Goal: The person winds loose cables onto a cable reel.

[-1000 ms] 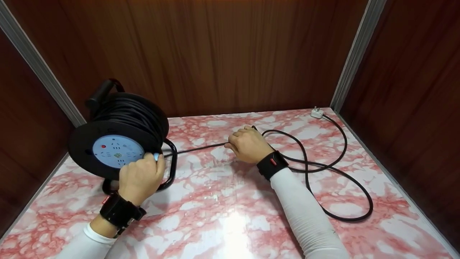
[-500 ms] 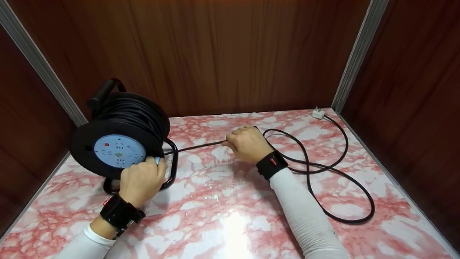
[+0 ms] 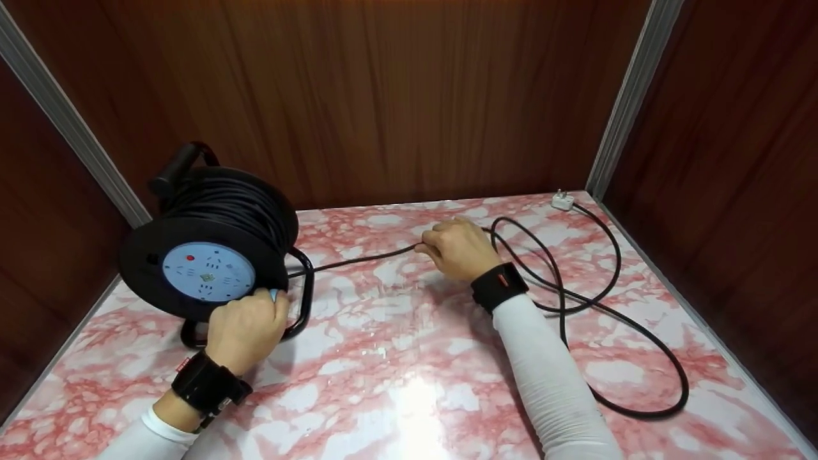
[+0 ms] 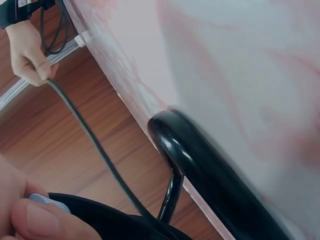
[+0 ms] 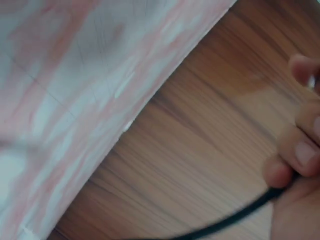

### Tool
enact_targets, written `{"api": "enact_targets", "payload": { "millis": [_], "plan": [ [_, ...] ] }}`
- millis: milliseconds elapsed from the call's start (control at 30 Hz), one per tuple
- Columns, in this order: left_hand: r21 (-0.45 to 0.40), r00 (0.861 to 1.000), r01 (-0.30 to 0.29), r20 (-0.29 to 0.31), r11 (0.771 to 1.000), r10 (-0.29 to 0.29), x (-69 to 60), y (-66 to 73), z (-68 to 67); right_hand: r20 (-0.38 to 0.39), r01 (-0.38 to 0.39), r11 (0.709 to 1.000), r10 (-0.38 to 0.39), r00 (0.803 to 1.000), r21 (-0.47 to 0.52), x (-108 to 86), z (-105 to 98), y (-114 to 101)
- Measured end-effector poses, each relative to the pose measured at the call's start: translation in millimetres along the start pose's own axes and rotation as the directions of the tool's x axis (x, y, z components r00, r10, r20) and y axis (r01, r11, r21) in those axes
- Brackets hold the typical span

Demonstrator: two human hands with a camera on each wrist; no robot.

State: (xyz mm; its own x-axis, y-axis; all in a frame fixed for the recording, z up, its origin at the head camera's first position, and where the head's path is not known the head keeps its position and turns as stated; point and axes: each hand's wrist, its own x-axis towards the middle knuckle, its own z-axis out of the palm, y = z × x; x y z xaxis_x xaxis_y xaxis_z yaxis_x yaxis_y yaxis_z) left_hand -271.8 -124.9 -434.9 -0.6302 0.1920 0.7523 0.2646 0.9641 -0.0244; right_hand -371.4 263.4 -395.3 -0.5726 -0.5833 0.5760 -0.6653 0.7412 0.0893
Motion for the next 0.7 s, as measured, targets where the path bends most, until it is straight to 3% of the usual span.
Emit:
{"api": "enact_targets", "payload": {
  "millis": [100, 200, 333, 467, 600, 700],
  "plan": [
    [-0.012, 1.000, 0.004, 0.003, 1.000, -0.004, -2.2, -0.6, 0.1, -0.046, 0.006, 0.999, -0.008, 0.999, -0.047, 0.1, 1, 1],
    [-0.012, 1.000, 0.003, -0.004, 1.000, -0.003, -5.5, -2.5, 0.9, -0.009, -0.050, 0.997, 0.050, 0.999, -0.055, -3.5, 2, 4],
    [0.044, 0.997, -0.073, -0.036, 0.996, 0.074, -10.4, -6.7, 3.3, 0.048, -0.144, 0.988, 0.146, 0.988, -0.048, -11.5, 1, 11],
    [0.095, 0.985, -0.156, -0.058, 0.983, 0.162, -13.9, -9.8, 4.7, -0.045, -0.126, 0.988, 0.123, 0.991, -0.086, -14.6, -3, 18],
    [0.071, 0.990, -0.132, -0.041, 0.989, 0.135, -16.0, -12.0, 4.4, -0.166, -0.104, 0.978, 0.074, 0.983, -0.179, -17.1, -4, 24],
    [0.051, 0.995, -0.086, -0.040, 0.995, 0.088, -17.4, -14.1, 4.3, -0.150, -0.115, 0.974, 0.086, 0.985, -0.193, -18.4, -2, 24]
  ]
}}
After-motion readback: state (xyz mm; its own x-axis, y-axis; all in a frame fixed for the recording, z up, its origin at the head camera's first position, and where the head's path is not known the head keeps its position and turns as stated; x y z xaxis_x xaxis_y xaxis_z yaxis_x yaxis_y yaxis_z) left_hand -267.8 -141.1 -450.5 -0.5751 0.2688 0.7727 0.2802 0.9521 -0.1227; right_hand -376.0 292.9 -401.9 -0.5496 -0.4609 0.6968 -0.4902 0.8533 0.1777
